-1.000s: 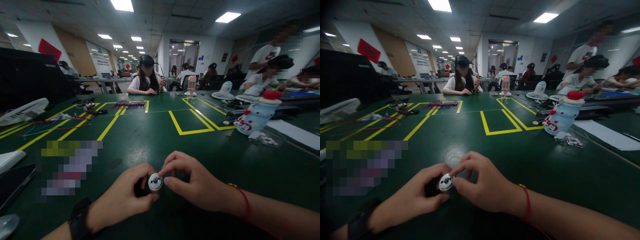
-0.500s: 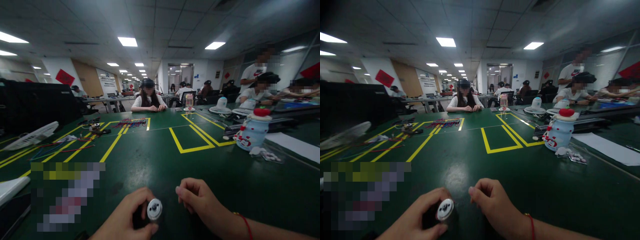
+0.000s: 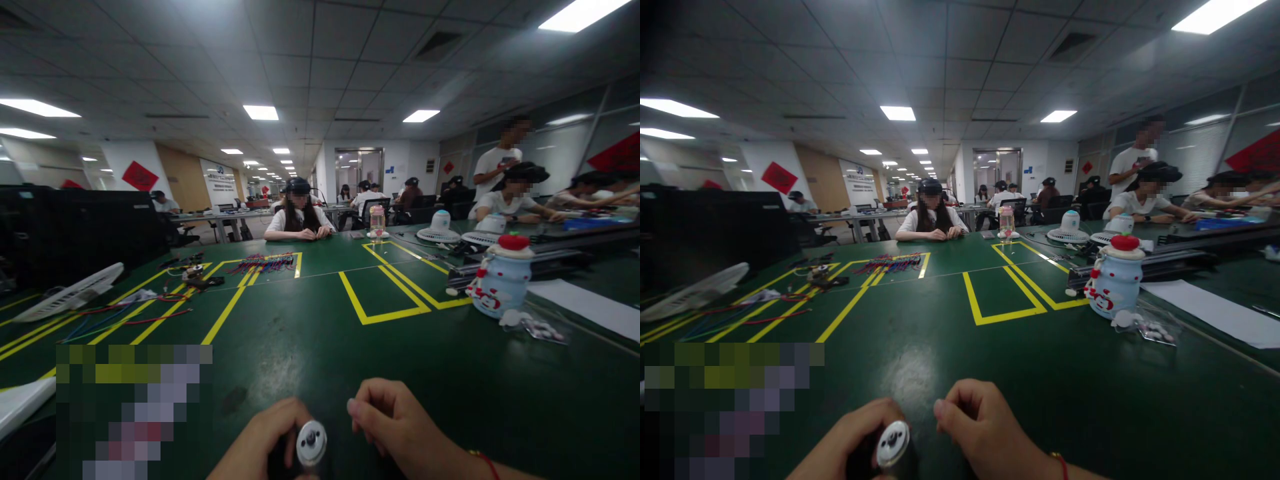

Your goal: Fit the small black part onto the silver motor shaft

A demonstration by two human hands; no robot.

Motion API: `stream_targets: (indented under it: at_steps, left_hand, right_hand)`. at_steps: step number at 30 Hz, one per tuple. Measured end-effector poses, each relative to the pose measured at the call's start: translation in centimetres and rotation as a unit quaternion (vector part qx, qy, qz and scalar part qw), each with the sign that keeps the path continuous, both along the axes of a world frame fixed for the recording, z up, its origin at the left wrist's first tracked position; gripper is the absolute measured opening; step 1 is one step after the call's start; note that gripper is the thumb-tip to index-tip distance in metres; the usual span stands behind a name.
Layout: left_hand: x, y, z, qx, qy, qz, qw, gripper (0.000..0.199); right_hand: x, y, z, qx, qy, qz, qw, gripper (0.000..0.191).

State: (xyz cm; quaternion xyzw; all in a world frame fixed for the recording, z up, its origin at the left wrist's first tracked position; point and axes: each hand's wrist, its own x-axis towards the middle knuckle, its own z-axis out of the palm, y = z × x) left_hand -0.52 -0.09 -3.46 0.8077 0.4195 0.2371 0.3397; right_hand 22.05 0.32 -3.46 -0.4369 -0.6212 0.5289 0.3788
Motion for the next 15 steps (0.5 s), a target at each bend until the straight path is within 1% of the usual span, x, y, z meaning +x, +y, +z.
stream_targets:
  at_steps: [5, 9, 15]
  left_hand:
    - [0.2, -0.35, 0.12, -0.005, -0.014, 0.018, 1.0, 0.022]
    - [0.26, -0.43, 0.46, -0.016, 0.005, 0.034, 0.999, 0.023]
    - [0.32, -0.28, 0.83, -0.012, 0.007, 0.012, 1.0, 0.025]
  right_hand:
    - [-0.3, -0.07, 0.08, 0.009, -0.023, 0.009, 1.0, 0.028]
    - [-0.34, -0.14, 0.11, 0.012, -0.041, 0.027, 0.999, 0.025]
    - [-0.35, -0.28, -0.08, 0.024, -0.029, 0.052, 0.998, 0.021]
